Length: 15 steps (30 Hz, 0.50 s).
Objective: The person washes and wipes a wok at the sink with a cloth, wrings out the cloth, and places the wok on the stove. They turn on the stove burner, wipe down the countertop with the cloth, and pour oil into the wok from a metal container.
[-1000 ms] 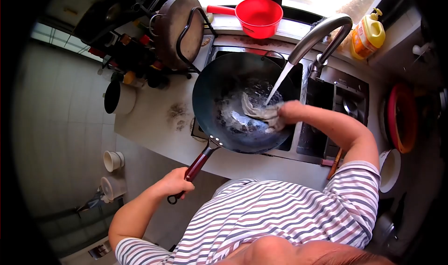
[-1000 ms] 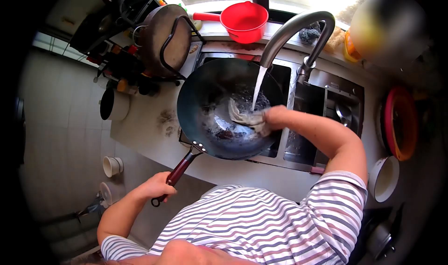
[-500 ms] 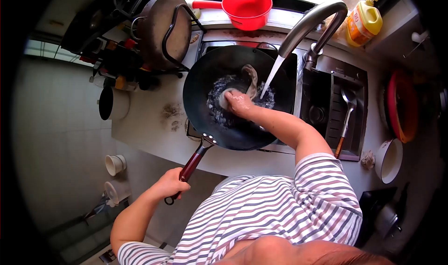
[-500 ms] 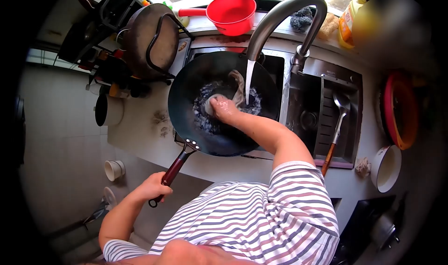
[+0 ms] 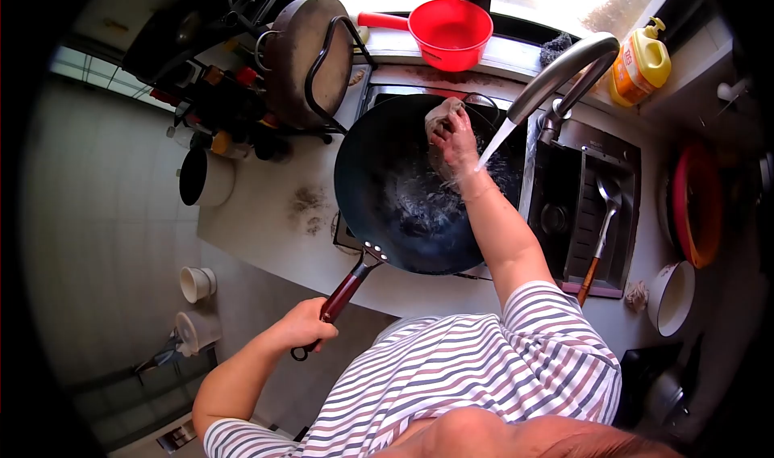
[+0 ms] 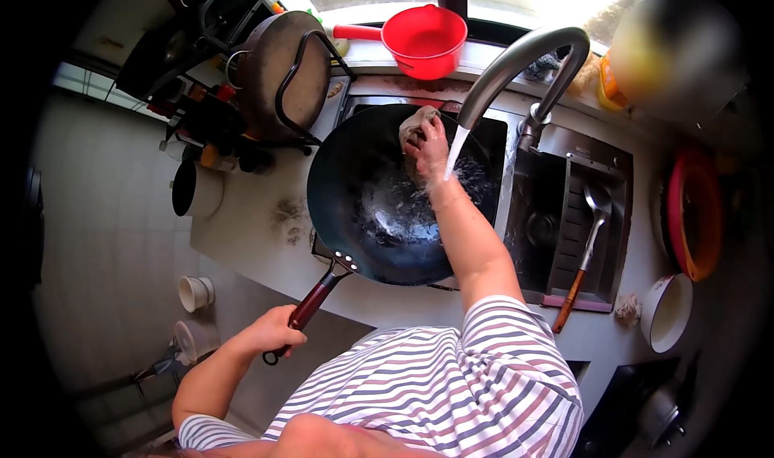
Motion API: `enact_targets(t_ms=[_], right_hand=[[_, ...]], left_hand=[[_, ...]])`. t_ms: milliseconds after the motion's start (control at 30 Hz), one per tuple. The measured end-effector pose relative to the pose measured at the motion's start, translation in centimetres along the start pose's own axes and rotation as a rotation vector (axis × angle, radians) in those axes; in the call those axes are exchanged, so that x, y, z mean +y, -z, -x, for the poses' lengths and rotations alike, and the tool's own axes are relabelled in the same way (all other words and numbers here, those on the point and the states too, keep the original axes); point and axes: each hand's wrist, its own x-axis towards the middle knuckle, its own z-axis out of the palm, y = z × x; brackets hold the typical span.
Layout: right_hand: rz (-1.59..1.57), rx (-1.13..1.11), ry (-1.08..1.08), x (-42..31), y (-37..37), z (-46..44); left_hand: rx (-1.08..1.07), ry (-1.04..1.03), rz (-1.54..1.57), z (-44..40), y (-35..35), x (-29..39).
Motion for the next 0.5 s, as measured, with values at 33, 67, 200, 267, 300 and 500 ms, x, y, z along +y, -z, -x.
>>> enact_targets(t_ms=[33,67,200,267,300,500], right_hand=[[0.015,0.005,0.014,0.1,-0.9,-0.4],[0.071,0.009,0.02,0.6,-1.6,-1.1],[0.312,-0.038,-0.005,3.9,-4.6,-2.6],[0.398,-0.186,-0.045,5.0,-6.5,-1.5],[0.459,-0.287,-0.052,6.0,-7.0,-1.2],[0.572,-0.659,-0.324,8.0,-9.1,8.2]], left_hand=[[0.008,0.001,0.002,-0.1,0.1,0.0],[0.005,-0.002,-0.003,-0.1,0.1,0.0],[0.004,0.013,-0.013,0.0,0.0,0.2],[-0.005,0.005,-0.005,-0.1,0.0,0.3],[-0.003,0.006,-0.003,-0.1,0.0,0.3],[0.014,0.007,-0.02,0.1,-0.1,0.5]])
